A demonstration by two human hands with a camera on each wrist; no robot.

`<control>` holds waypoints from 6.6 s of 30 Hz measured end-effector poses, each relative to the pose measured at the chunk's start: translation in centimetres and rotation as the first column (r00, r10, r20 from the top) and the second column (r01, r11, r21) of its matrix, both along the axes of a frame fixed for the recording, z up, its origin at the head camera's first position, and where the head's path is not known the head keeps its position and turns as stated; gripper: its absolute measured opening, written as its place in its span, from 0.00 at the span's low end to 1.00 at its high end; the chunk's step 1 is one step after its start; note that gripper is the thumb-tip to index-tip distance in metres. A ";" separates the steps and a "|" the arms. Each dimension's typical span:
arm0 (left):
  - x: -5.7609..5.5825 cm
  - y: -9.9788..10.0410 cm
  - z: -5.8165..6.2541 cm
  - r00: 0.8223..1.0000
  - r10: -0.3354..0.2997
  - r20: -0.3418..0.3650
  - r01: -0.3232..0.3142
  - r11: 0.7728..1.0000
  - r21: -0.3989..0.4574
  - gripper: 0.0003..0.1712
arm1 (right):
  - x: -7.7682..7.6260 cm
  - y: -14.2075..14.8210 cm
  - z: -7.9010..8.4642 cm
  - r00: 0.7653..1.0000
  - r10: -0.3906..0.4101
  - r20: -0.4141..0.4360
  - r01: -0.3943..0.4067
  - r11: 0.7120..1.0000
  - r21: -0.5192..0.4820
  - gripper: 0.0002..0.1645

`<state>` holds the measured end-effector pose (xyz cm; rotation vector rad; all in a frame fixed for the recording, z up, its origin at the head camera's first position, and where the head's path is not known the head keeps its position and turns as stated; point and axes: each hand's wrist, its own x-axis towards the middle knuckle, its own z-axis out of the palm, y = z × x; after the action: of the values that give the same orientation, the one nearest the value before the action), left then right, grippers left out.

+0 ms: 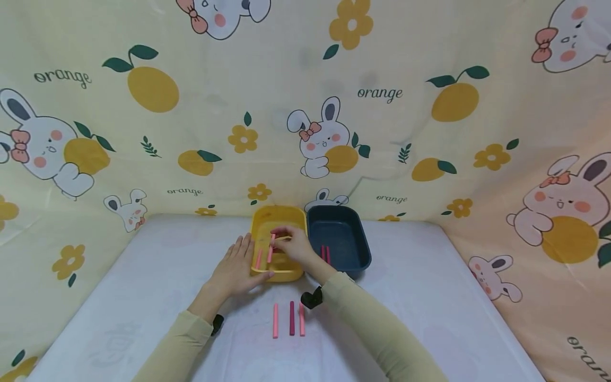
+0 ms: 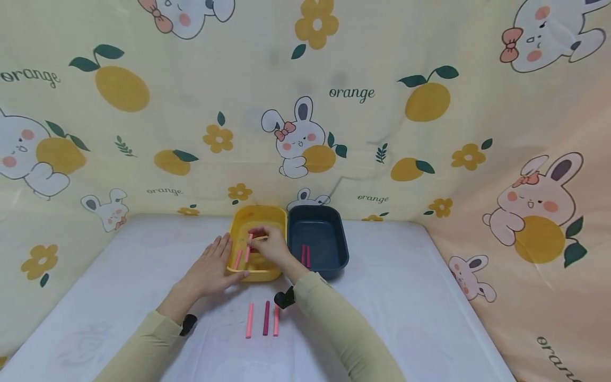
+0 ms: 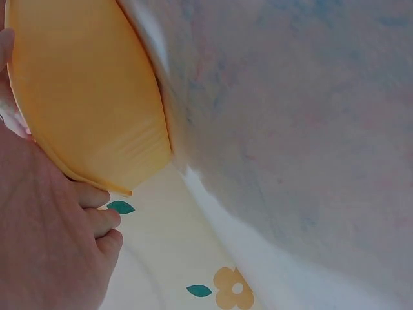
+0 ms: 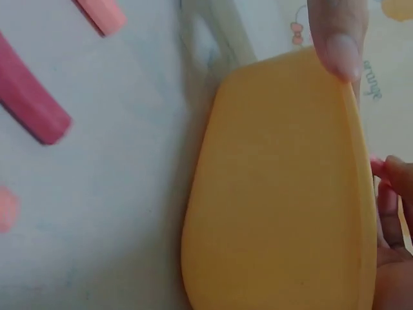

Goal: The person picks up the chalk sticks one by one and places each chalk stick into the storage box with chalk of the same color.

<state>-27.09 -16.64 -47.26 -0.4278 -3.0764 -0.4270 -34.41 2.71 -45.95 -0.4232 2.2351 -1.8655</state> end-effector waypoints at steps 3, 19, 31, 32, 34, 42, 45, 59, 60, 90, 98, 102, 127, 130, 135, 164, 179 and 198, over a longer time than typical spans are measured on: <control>0.0 0.0 0.0 1.000 0.008 0.009 -0.008 1.000 0.000 0.69 | -0.6 -0.4 -0.3 0.999 0.020 0.041 -0.020 1.000 0.008 0.20; 0.1 0.0 0.0 1.000 -0.007 0.004 0.007 1.000 -0.005 0.67 | -1.9 -1.5 -1.4 0.982 0.051 0.182 -0.076 0.989 0.130 0.16; 0.0 -0.1 0.2 1.000 -0.003 0.012 0.003 1.000 -0.022 0.67 | -2.4 -2.0 -2.2 0.996 0.055 0.075 -0.074 0.956 0.284 0.12; 0.0 -0.1 0.2 1.000 -0.002 0.009 0.002 1.000 -0.019 0.66 | -2.5 -2.0 -2.2 0.997 0.059 0.057 -0.073 0.950 0.305 0.12; 0.0 -0.1 0.1 1.000 -0.002 0.012 0.003 1.000 -0.024 0.67 | -2.4 -2.1 -2.2 0.998 0.064 0.028 -0.070 0.937 0.342 0.11; 0.0 0.0 0.2 1.000 -0.008 0.016 0.009 1.000 -0.013 0.67 | -2.6 -2.2 -2.6 0.997 0.074 -0.014 -0.061 0.898 0.436 0.08; 0.0 0.0 0.3 1.000 -0.011 0.012 0.011 1.000 -0.011 0.66 | -2.6 -2.1 -2.5 0.997 0.080 -0.010 -0.068 0.895 0.442 0.08; 0.1 0.2 0.4 1.000 -0.018 -0.002 0.018 1.000 -0.012 0.66 | -2.4 -1.9 -2.2 0.997 0.062 0.034 -0.071 0.913 0.403 0.10; 0.1 0.3 0.4 1.000 -0.019 -0.002 0.019 1.000 -0.012 0.66 | -2.4 -1.9 -2.3 0.997 0.064 0.034 -0.072 0.914 0.400 0.10; 0.3 0.3 0.5 1.000 -0.005 0.010 0.005 1.000 -0.014 0.66 | 0.1 0.5 1.3 0.996 0.086 -0.019 -0.081 0.977 0.198 0.19; 0.2 0.3 0.2 1.000 0.000 0.022 0.000 1.000 -0.013 0.69 | 2.0 1.5 2.6 0.996 0.058 -0.061 -0.049 0.988 0.143 0.17; 0.3 0.3 0.3 1.000 0.005 0.025 -0.005 1.000 -0.008 0.69 | 3.1 2.1 3.3 0.995 0.035 -0.089 -0.026 0.995 0.099 0.15; 0.3 0.3 0.2 1.000 0.002 0.011 -0.002 1.000 -0.001 0.68 | 10.1 8.1 1.7 0.992 -0.054 -0.112 0.067 0.991 0.116 0.15; 0.3 0.3 0.1 1.000 0.006 0.013 -0.006 1.000 0.000 0.69 | 10.8 8.4 1.0 0.995 -0.033 -0.098 0.046 0.990 0.130 0.16; 0.2 0.3 0.1 1.000 0.015 0.014 -0.015 1.000 0.000 0.70 | 11.8 8.8 -0.3 0.994 0.018 -0.103 0.002 0.981 0.193 0.16; 0.3 0.3 0.2 1.000 0.008 0.030 -0.008 1.000 0.004 0.70 | 12.9 9.2 -3.3 0.975 0.216 -0.054 -0.165 0.861 0.481 0.29; 0.2 0.3 -0.2 1.000 0.004 0.012 -0.004 1.000 -0.003 0.70 | 13.0 9.0 -3.4 0.970 0.236 -0.060 -0.177 0.852 0.493 0.29; 0.2 0.2 0.1 1.000 0.009 0.020 -0.009 1.000 0.007 0.69 | 12.9 9.0 -3.7 0.956 0.258 -0.142 -0.171 0.879 0.445 0.30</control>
<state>-26.89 -16.46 -47.18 -0.4122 -3.0942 -0.4439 -21.55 11.74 -49.62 -0.7663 2.5122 -1.2176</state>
